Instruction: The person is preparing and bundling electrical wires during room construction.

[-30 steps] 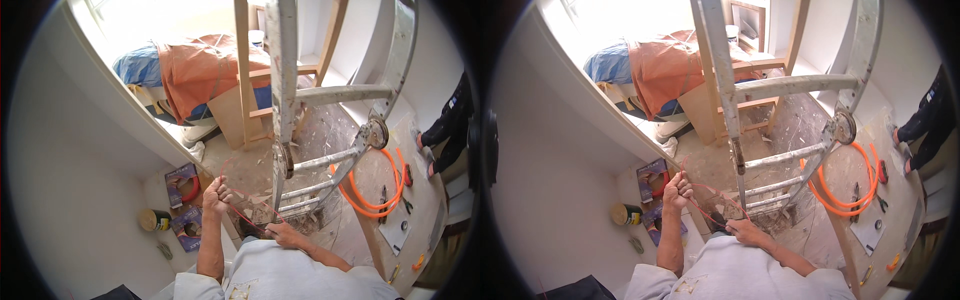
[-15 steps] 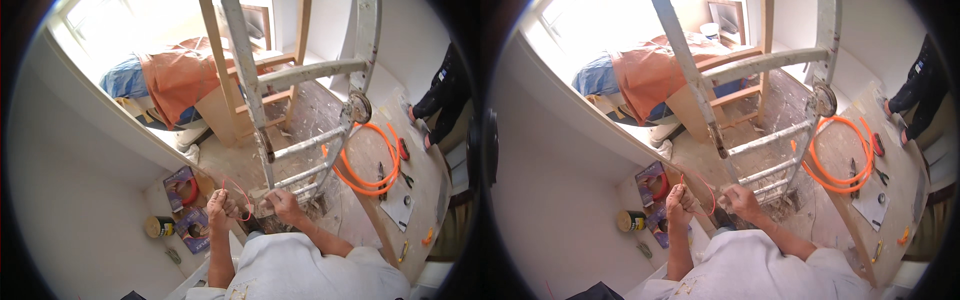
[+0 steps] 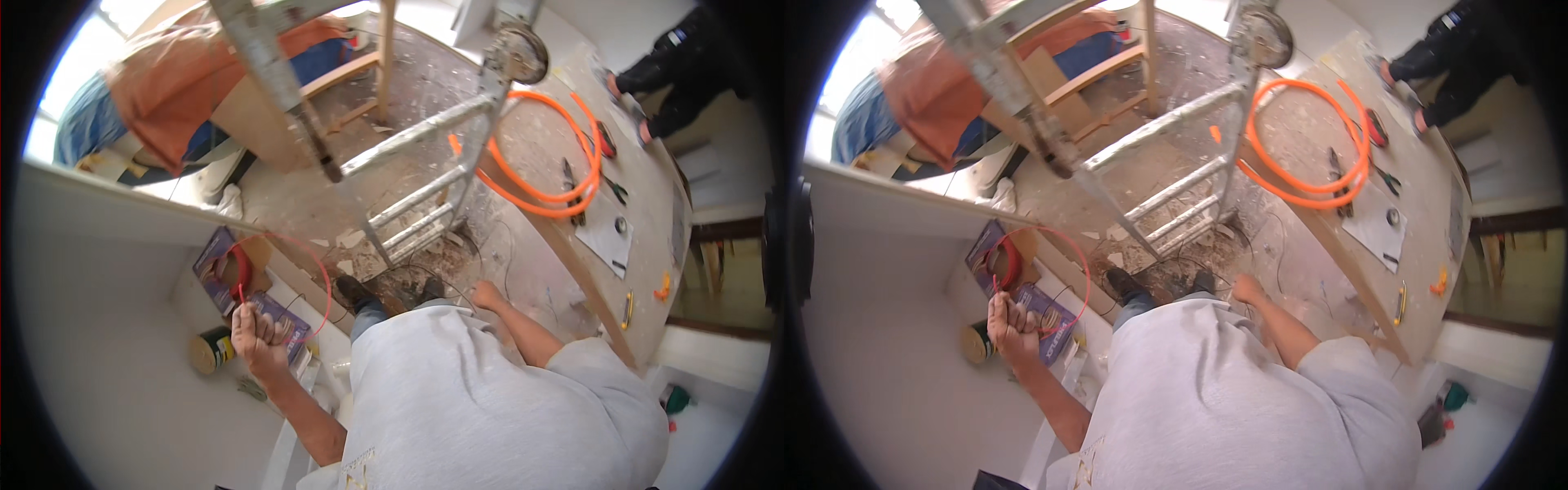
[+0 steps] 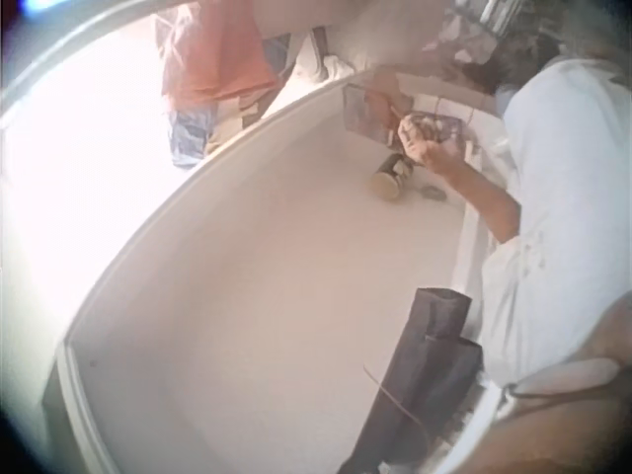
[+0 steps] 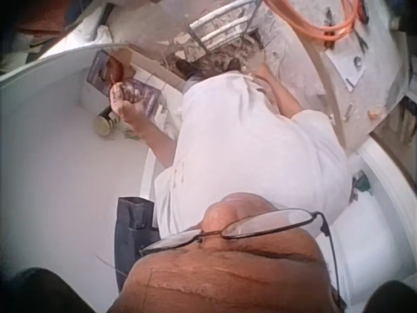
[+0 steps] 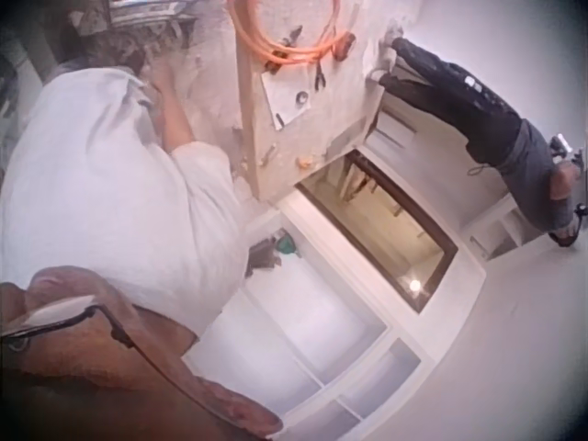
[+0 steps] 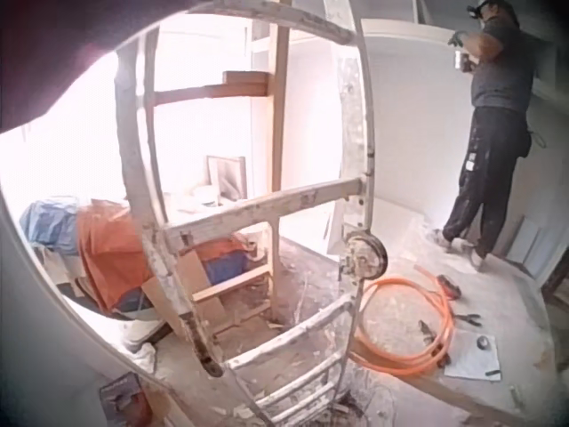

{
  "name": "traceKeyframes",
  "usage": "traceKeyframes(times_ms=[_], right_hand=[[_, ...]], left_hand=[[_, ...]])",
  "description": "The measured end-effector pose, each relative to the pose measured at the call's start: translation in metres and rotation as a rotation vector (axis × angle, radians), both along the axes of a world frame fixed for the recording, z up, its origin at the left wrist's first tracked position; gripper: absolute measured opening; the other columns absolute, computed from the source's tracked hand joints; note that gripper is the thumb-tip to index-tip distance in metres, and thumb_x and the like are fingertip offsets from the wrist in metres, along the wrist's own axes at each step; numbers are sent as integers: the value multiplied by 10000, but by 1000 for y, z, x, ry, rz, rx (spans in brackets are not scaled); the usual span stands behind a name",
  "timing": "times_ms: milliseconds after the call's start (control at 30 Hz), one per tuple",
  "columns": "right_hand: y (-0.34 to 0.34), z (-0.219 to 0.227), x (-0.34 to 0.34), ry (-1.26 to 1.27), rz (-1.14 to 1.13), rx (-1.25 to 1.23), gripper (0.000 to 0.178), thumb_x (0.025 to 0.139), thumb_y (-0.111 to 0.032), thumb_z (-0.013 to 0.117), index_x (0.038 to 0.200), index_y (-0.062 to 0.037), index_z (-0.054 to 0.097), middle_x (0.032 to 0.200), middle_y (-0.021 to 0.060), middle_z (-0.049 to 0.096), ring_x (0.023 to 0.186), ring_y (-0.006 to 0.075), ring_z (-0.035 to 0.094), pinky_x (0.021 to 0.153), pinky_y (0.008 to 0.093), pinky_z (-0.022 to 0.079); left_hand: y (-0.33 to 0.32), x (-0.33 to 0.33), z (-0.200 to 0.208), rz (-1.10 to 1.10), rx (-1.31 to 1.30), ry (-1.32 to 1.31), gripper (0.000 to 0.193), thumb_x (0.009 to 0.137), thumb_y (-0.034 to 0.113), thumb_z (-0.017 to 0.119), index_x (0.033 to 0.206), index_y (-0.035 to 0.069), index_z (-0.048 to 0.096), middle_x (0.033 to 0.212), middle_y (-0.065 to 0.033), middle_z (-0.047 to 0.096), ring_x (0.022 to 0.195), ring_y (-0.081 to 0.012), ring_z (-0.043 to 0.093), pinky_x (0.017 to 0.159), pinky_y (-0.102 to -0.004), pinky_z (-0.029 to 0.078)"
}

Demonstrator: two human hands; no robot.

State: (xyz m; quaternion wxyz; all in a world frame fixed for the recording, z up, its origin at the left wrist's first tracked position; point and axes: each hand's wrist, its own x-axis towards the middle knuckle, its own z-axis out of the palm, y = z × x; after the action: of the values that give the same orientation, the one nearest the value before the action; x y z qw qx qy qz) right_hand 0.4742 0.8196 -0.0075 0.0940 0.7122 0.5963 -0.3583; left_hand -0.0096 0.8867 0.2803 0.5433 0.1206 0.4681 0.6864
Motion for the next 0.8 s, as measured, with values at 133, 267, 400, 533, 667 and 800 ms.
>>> traceKeyframes(times_ms=[133,267,400,533,667,800], right_hand=[[-72,-36,62,-143,-117,-127,315,805,-255,599,909,24,701,978,258,669,957,423,641,866,469,510],[-116,-44,74,-129,-362,-263,350,814,-298,592,932,11,706,1018,249,668,999,395,641,882,456,508],[-127,-20,48,40,-491,-248,339,834,-293,570,935,1,705,1016,221,680,999,374,647,865,443,508],[-148,-25,37,271,-742,-148,317,854,-279,563,934,-10,709,973,208,693,944,373,663,834,429,512],[-141,-16,38,328,-739,-246,301,868,-291,569,937,-37,715,956,187,700,939,354,666,829,419,506],[-124,2,52,347,-738,-333,299,868,-293,572,931,-40,718,996,194,694,989,352,648,849,409,502]], left_hand=[[0,17,-5,-161,-49,125,164,990,192,549,895,59,559,560,73,311,439,-21,224,373,-203,184],[17,44,-6,-275,-31,134,132,984,172,541,926,55,555,562,50,358,441,-31,269,388,-204,226],[50,64,3,-263,26,182,96,957,145,530,958,52,556,596,32,392,475,-55,327,405,-207,263],[83,86,-7,-319,28,178,97,957,135,527,973,44,559,609,25,405,482,-61,339,411,-208,269],[75,88,-61,-317,-60,440,87,951,107,530,961,30,570,633,24,453,503,-45,362,431,-198,282],[33,88,-117,-397,-155,1061,111,908,112,577,872,14,615,663,1,548,533,-84,477,484,-235,374]])
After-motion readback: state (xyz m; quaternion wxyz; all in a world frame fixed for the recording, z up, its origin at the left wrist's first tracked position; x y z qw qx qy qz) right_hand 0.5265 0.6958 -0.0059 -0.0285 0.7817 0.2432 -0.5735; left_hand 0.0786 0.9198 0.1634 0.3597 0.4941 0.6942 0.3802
